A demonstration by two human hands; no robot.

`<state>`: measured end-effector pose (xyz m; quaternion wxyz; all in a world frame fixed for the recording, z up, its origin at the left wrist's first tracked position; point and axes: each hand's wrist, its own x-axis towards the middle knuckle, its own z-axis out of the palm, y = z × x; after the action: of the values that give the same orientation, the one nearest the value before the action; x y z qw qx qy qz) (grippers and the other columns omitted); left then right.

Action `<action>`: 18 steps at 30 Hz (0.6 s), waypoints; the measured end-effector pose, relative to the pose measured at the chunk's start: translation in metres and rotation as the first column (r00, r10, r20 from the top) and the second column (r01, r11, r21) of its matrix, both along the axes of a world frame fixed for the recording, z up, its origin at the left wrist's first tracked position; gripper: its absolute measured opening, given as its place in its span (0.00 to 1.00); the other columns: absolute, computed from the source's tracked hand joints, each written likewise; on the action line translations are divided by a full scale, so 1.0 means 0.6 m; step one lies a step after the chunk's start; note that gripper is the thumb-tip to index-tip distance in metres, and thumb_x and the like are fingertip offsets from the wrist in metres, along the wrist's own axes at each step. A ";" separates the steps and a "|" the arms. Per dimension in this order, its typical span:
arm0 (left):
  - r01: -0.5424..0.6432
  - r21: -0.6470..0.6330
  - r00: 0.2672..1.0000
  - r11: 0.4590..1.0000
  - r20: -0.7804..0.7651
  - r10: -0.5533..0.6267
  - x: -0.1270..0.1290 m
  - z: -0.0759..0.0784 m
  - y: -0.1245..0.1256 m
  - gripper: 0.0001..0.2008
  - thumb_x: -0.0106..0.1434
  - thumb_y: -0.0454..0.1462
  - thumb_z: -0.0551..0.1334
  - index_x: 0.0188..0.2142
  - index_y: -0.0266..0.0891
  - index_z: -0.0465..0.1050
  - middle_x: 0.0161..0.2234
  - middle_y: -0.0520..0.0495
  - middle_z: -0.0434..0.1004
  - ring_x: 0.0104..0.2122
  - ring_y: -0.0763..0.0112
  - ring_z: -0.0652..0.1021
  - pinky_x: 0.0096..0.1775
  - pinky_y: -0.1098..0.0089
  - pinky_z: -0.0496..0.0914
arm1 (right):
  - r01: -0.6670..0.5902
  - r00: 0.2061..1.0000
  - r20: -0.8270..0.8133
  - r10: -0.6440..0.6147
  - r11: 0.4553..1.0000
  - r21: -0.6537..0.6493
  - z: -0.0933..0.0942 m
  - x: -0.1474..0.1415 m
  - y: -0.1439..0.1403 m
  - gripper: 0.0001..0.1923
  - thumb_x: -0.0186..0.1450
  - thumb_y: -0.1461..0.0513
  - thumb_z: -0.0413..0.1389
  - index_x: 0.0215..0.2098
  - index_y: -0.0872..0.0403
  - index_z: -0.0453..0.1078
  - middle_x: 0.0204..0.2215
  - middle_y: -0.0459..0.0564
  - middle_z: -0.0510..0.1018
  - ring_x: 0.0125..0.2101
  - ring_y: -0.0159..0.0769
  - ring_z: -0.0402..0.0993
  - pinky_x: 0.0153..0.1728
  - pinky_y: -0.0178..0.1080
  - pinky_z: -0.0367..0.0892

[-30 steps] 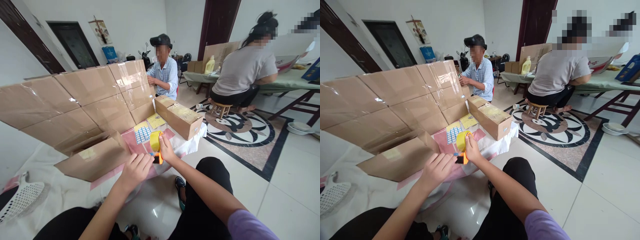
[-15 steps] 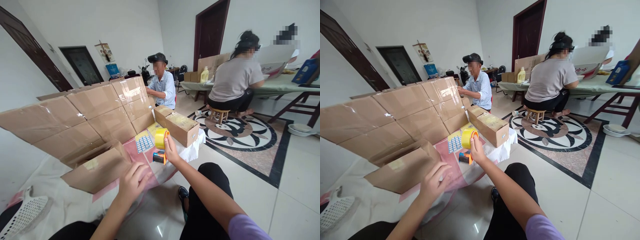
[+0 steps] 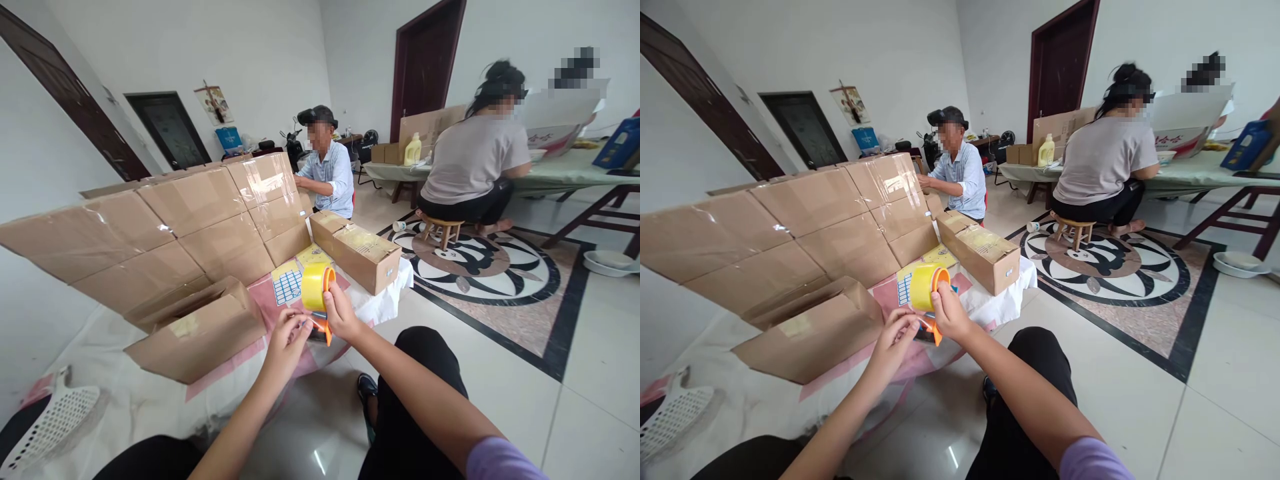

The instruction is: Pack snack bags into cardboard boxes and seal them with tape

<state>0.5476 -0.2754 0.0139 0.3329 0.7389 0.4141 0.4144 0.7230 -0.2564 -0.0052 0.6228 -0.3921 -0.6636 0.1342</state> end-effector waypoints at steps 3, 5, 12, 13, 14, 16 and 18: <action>0.031 -0.139 0.995 0.990 0.093 -0.018 0.001 0.009 0.000 0.19 0.63 0.52 0.63 0.30 0.39 0.80 0.39 0.44 0.71 0.42 0.64 0.76 0.41 0.69 0.70 | 0.021 0.998 0.057 -0.022 1.000 0.011 -0.007 -0.002 0.008 0.20 0.77 0.48 0.36 0.35 0.48 0.57 0.28 0.48 0.66 0.28 0.39 0.63 0.31 0.42 0.63; 0.013 -0.210 0.989 0.978 0.144 0.017 0.002 0.018 -0.005 0.19 0.61 0.52 0.65 0.29 0.38 0.79 0.36 0.45 0.73 0.39 0.66 0.76 0.40 0.71 0.69 | 0.054 0.998 0.030 -0.054 0.999 0.002 -0.010 -0.003 0.017 0.21 0.77 0.47 0.35 0.34 0.48 0.57 0.28 0.48 0.66 0.28 0.39 0.63 0.30 0.42 0.63; 0.081 -0.577 0.979 0.813 0.198 0.043 0.008 0.034 -0.034 0.25 0.50 0.56 0.71 0.31 0.37 0.74 0.23 0.50 0.75 0.21 0.73 0.73 0.26 0.73 0.66 | 0.179 0.961 -0.198 -0.193 0.980 -0.085 0.002 0.004 0.058 0.23 0.75 0.43 0.37 0.33 0.49 0.59 0.26 0.46 0.65 0.26 0.38 0.61 0.29 0.42 0.62; 0.098 -0.588 0.981 0.803 0.193 0.021 0.008 0.032 -0.037 0.25 0.50 0.56 0.71 0.29 0.37 0.73 0.23 0.50 0.75 0.21 0.73 0.74 0.25 0.73 0.65 | 0.200 0.940 -0.259 -0.221 0.974 -0.102 0.007 0.009 0.062 0.24 0.75 0.42 0.38 0.33 0.49 0.59 0.26 0.46 0.65 0.26 0.38 0.61 0.29 0.42 0.62; 0.112 -0.592 0.982 0.798 0.186 0.000 0.007 0.031 -0.040 0.25 0.50 0.56 0.71 0.28 0.37 0.72 0.23 0.49 0.75 0.21 0.73 0.74 0.25 0.74 0.65 | 0.209 0.921 -0.310 -0.235 0.971 -0.115 0.012 0.014 0.066 0.24 0.74 0.42 0.39 0.33 0.49 0.59 0.27 0.46 0.65 0.27 0.38 0.62 0.30 0.41 0.62; 0.127 -0.603 0.985 0.787 0.172 -0.027 0.005 0.024 -0.044 0.25 0.50 0.56 0.70 0.27 0.36 0.72 0.23 0.48 0.76 0.21 0.73 0.74 0.25 0.74 0.65 | 0.187 0.908 -0.356 -0.219 0.975 -0.123 0.019 0.025 0.069 0.24 0.74 0.41 0.40 0.35 0.49 0.61 0.28 0.47 0.67 0.29 0.38 0.63 0.32 0.41 0.64; 0.131 -0.611 0.987 0.781 0.157 -0.043 0.004 0.015 -0.044 0.25 0.50 0.56 0.70 0.28 0.36 0.72 0.23 0.47 0.77 0.21 0.73 0.75 0.25 0.74 0.64 | 0.149 0.914 -0.363 -0.184 0.981 -0.124 0.022 0.031 0.068 0.24 0.73 0.40 0.41 0.36 0.49 0.62 0.30 0.48 0.68 0.31 0.38 0.64 0.34 0.41 0.65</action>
<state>0.5498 -0.3020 0.0230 0.6025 0.5775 0.4692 0.2887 0.7418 -0.2155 0.0079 0.7274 -0.4433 -0.4906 0.1833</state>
